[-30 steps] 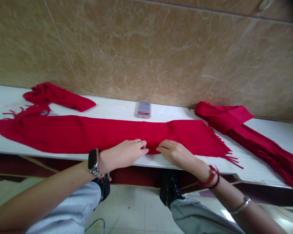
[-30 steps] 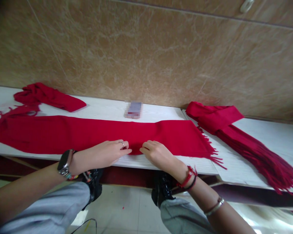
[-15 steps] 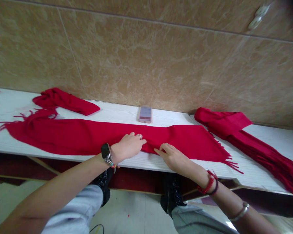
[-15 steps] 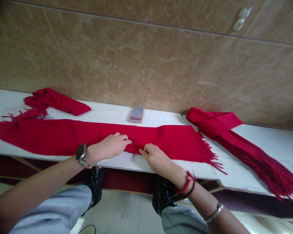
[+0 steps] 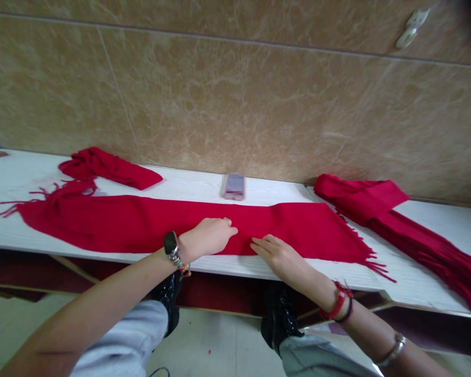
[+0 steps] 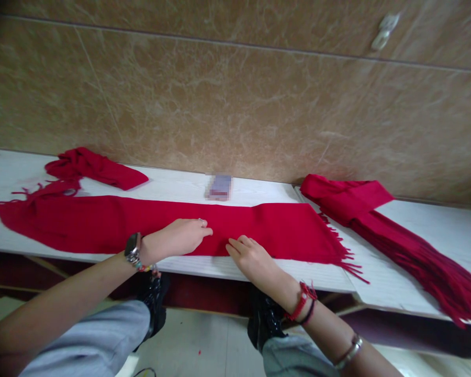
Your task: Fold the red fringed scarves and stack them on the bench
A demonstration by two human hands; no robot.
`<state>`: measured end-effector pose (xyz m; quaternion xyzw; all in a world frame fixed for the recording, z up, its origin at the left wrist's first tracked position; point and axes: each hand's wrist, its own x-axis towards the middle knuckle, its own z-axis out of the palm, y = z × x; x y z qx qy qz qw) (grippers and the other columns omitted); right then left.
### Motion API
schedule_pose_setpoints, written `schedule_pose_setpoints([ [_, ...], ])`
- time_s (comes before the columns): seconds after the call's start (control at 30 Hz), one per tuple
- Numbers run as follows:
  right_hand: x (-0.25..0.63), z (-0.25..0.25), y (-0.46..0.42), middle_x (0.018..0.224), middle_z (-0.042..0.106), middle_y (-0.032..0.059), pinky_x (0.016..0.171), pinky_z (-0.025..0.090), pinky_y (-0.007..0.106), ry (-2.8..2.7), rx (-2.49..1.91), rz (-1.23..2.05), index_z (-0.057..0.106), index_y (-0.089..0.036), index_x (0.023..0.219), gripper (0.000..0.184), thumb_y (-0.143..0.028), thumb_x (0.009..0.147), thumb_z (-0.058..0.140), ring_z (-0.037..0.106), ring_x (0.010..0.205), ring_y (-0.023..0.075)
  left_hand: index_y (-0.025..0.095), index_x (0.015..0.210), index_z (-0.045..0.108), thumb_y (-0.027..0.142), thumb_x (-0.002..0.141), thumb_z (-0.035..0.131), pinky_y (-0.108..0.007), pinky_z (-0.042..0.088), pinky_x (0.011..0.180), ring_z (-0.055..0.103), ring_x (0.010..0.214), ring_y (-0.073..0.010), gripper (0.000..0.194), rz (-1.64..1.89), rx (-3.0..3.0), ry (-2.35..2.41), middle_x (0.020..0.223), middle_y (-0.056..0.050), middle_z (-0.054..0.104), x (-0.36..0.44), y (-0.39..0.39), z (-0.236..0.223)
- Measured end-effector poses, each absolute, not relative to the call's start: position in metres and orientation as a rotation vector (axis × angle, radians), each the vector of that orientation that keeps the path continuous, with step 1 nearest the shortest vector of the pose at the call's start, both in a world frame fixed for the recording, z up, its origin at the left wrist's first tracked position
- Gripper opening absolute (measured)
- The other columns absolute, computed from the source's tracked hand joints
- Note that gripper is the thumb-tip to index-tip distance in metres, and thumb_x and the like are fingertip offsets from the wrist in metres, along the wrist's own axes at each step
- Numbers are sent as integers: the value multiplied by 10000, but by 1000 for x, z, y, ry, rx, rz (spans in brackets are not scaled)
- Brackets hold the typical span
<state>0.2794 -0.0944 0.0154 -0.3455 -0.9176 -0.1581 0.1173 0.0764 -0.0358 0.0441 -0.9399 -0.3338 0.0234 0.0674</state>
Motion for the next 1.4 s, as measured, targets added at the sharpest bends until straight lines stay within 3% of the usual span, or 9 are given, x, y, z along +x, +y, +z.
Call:
schedule_pose_setpoints([
  [0.13, 282, 12, -91, 1045, 639, 150, 765, 525, 377, -2653, -986, -460, 612, -102, 994, 245, -40, 840, 432, 587, 938, 224, 243, 1185, 518, 85, 845, 411, -315, 450, 795, 525, 1027, -201, 389, 32, -2917, -884, 1197, -72, 534, 81, -35, 43],
  [0.3, 283, 13, -93, 1047, 643, 145, 779, 520, 365, -2642, -973, -413, 609, -116, 1004, 246, -33, 820, 469, 586, 991, 226, 144, 1179, 527, 190, 877, 404, -512, 420, 774, 467, 1075, -360, 329, 22, -2544, -1394, 1219, -195, 497, 79, -35, 41],
  [0.5, 283, -2, -86, 1131, 598, 153, 839, 497, 398, -2573, -1182, -329, 579, -104, 1079, 306, -38, 811, 448, 549, 1051, 231, 195, 1085, 559, 104, 841, 445, -276, 417, 843, 521, 982, -164, 285, -20, -3016, -632, 1100, -44, 571, 83, -30, 39],
  [0.73, 285, -4, -88, 1152, 596, 160, 836, 497, 407, -2606, -1118, -330, 568, -106, 1120, 350, -19, 800, 456, 538, 1089, 236, 108, 1041, 585, 110, 845, 385, -417, 459, 661, 568, 871, -290, 281, 73, -2500, -1510, 1027, -180, 574, 66, -31, 42],
  [0.83, 285, 6, -92, 1122, 615, 158, 821, 507, 383, -2656, -1012, -368, 574, -103, 1106, 347, -2, 791, 465, 558, 1065, 236, 120, 1007, 603, 79, 839, 381, -399, 449, 732, 558, 927, -266, 282, 23, -2613, -1286, 1041, -158, 583, 72, -35, 45],
  [1.0, 284, 15, -91, 1035, 659, 131, 759, 530, 322, -2675, -935, -449, 602, -108, 1020, 292, 11, 789, 468, 617, 955, 211, 253, 1190, 509, 161, 891, 369, -313, 398, 904, 456, 1133, -174, 342, -16, -3006, -764, 1281, -34, 493, 89, -24, 37],
  [1.07, 285, 16, -91, 1032, 659, 136, 757, 531, 317, -2676, -905, -480, 600, -96, 1020, 295, 20, 782, 471, 623, 944, 211, 273, 1243, 468, 230, 910, 344, -409, 410, 890, 444, 1152, -238, 358, 21, -2932, -1073, 1339, -53, 437, 91, -19, 36],
  [1.2, 288, 15, -92, 1058, 650, 130, 776, 524, 317, -2672, -900, -508, 587, -103, 1052, 314, 17, 785, 475, 608, 976, 210, 234, 1341, 365, 462, 880, 363, -674, 345, 788, 300, 1211, -473, 515, 234, -2590, -1829, 1425, -166, 277, 85, -17, 43],
  [1.4, 283, 14, -91, 976, 655, 123, 732, 521, 316, -2659, -1019, -526, 614, -89, 984, 235, -11, 793, 501, 615, 871, 215, 303, 1410, 146, 627, 819, 346, -701, 198, 897, 20, 1310, -441, 704, 397, -2885, -1680, 1486, -104, 11, 73, -33, 41],
])
